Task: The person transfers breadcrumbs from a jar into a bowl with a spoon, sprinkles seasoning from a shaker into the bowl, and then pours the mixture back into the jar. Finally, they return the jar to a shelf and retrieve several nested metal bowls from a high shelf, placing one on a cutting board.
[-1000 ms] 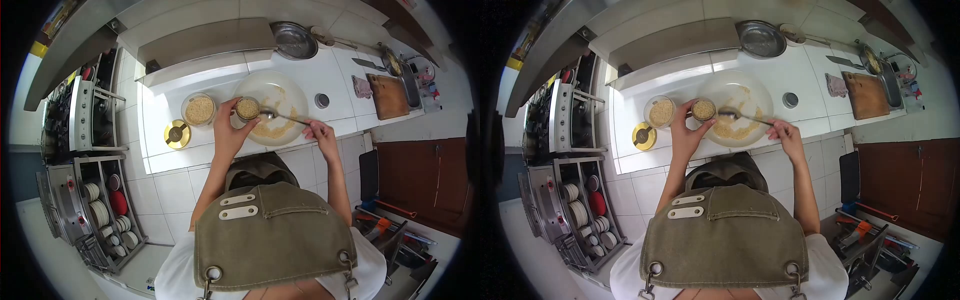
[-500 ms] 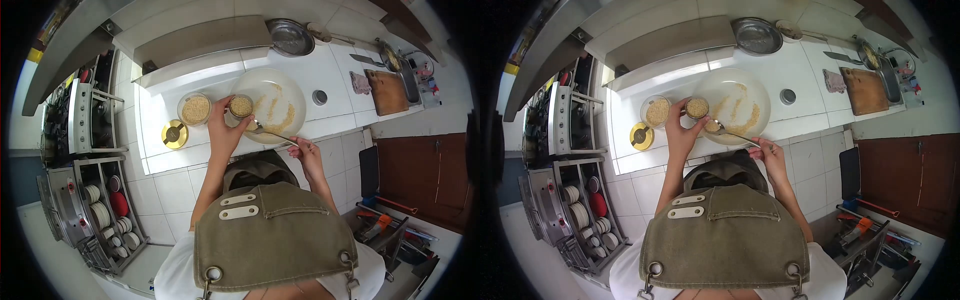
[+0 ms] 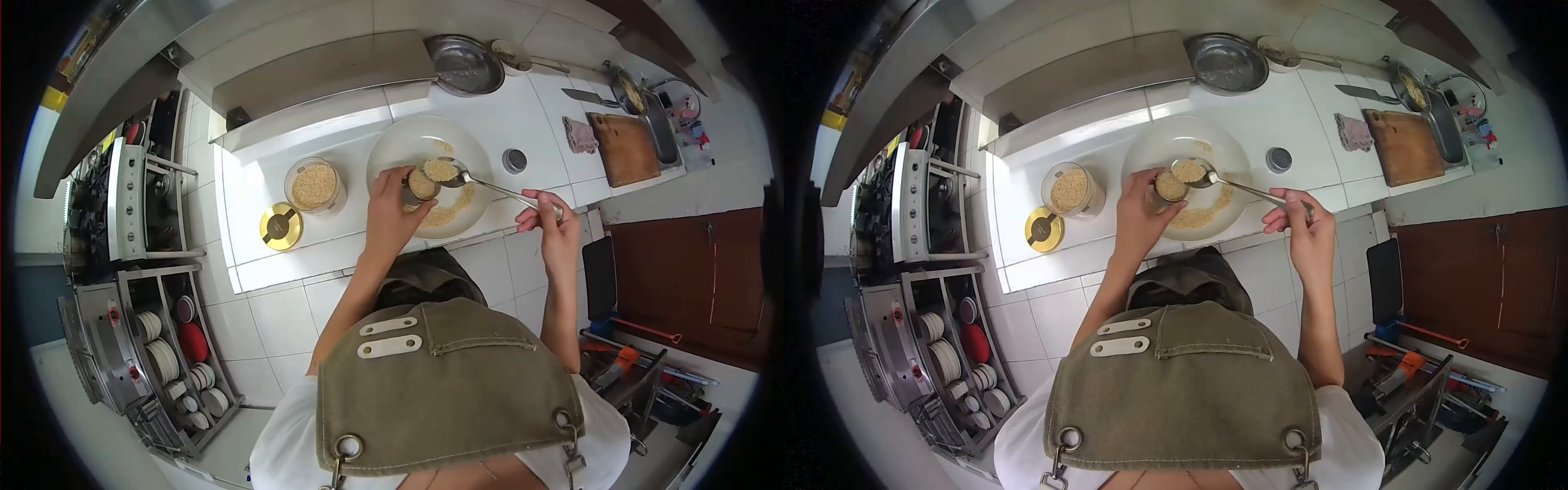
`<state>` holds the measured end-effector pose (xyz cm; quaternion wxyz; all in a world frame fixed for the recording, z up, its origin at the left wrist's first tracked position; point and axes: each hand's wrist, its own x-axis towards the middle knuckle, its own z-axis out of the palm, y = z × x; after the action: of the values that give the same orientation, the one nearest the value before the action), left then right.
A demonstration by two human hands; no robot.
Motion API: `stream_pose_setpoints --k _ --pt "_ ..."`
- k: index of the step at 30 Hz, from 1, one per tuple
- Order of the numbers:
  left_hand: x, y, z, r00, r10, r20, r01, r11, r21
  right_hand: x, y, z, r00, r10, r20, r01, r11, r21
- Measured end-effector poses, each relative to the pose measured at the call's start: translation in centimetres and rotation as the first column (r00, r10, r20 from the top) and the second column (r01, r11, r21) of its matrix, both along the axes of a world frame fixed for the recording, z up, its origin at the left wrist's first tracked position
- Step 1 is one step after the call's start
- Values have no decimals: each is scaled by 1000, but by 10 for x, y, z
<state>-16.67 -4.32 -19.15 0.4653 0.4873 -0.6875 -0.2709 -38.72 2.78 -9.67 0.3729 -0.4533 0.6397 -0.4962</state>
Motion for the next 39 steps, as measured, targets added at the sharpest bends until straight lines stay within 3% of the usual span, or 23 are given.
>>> stream_pose_setpoints --k 4,7,10,12,13,16,19,24,29,30,31,32,33,34,36,37,39 --pt "-6 -1 0 998 -22 -52 25 998 64 16 7 11 963 108 -249 -134 987 -92" --pt "-3 -3 0 998 -14 -65 19 997 71 14 11 5 962 41 -271 -105 968 -226" --pt "-3 1 6 998 59 -11 -58 998 6 2 4 -16 987 -38 -158 1 975 -224" --pt "-3 4 4 994 24 -110 -18 998 60 -6 -2 -40 994 -87 -71 78 990 -116" --pt "-1 5 4 994 26 -107 -20 998 57 -6 -4 -56 994 -85 -67 76 990 -119" --pt "-2 6 1 996 17 -85 -11 997 70 -11 -8 -103 980 -63 191 56 998 40" --pt "-2 5 2 998 49 -48 -49 999 -2 -3 -11 -116 940 -75 333 47 995 93" --pt "-5 8 4 997 -45 -57 47 998 35 -12 -22 -129 936 -116 331 78 989 126" --pt "6 6 9 996 7 -85 -3 998 55 -31 -39 -115 987 -67 143 32 972 234" --pt "8 6 9 995 17 -101 -11 998 59 -46 -45 -126 997 -77 21 72 983 167" --pt "10 7 11 995 23 -96 -18 998 58 -61 -54 -137 997 -70 25 65 984 166" --pt "11 8 13 995 21 -102 -16 998 53 -72 -64 -142 964 -126 -234 127 992 -11" --pt "12 8 16 994 18 -109 -13 999 47 -79 -73 -142 859 -220 -463 140 970 -201" --pt "14 8 18 994 21 -108 -16 999 46 -87 -81 -141 860 -217 -462 137 970 -202" --pt "15 9 21 994 -11 -107 12 1000 13 -94 -92 -126 469 -152 -870 -154 956 -250" --pt "15 9 22 994 -11 -108 12 1000 12 -93 -95 -121 468 -152 -870 -155 956 -250" --pt "16 7 25 994 -3 -109 3 1000 -2 -87 -102 -110 658 172 -734 -278 960 -24"
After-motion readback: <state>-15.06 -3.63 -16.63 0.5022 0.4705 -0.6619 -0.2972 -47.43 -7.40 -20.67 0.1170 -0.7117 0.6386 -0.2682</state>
